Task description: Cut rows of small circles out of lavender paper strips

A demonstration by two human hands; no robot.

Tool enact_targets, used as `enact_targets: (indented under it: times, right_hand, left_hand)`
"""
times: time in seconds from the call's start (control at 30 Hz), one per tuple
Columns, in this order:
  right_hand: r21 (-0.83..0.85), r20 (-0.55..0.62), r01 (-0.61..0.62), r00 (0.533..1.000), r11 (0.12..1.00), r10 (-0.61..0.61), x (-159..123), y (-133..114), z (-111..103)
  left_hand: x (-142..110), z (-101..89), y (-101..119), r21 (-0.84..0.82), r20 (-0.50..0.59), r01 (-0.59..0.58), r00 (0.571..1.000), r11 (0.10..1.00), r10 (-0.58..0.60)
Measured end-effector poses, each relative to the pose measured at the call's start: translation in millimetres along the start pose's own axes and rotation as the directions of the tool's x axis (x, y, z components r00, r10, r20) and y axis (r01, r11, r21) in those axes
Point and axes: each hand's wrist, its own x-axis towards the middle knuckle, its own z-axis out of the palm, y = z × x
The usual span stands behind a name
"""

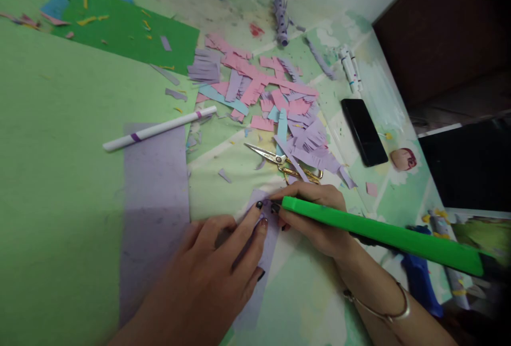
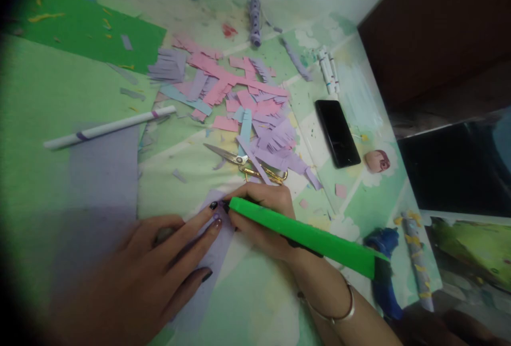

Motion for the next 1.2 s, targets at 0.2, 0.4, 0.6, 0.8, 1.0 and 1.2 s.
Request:
enact_targets:
  times: [0.2, 0.4, 0.6, 0.8, 1.0, 1.2]
  right_hand:
    - [-0.015, -0.005, -0.009, 1.0, 1.0, 0.008, -1.3, -1.3, -0.3]
    - [-0.059, -0.022, 0.019, 1.0, 0.998, -0.021, 1.6, -3.6, 0.7]
    - [-0.069, -0.049, -0.03, 0.998, 0.997, 0.027, 0.2, -3.3, 2.3]
    - [-0.046, -0.041, -0.029, 0.999, 0.999, 0.027, -1.8, -1.5, 0.9]
    - [-0.038, -0.031, -0.013, 0.999, 0.999, 0.012, -0.5, -3.3, 1.6]
    - [-0.074, -0.049, 0.008, 0.999, 0.997, -0.012, -0.1, -5.9, 2.2]
  left_hand:
    - [0.0, -1.7, -0.5, 0.001, -0.002, 0.003, 1.0, 1.0, -0.003]
    - [-0.7, -1.8, -0.8, 0.012, -0.005, -0.001, 1.0, 1.0, 0.001]
    - [1.0, -1.2, 0.5, 0.007, 0.009, 0.004, 1.0, 1.0, -0.004]
    - [2.8, -4.7, 0.5, -0.018, -0.01, 0.037, 0.999, 0.999, -0.037]
    - [3.9, -4.7, -0.4, -0.03, -0.003, 0.006, 1.0, 1.0, -0.007]
    - [4.1, -5.0, 0.7, -0.051, -0.002, 0.037, 0.999, 0.998, -0.037]
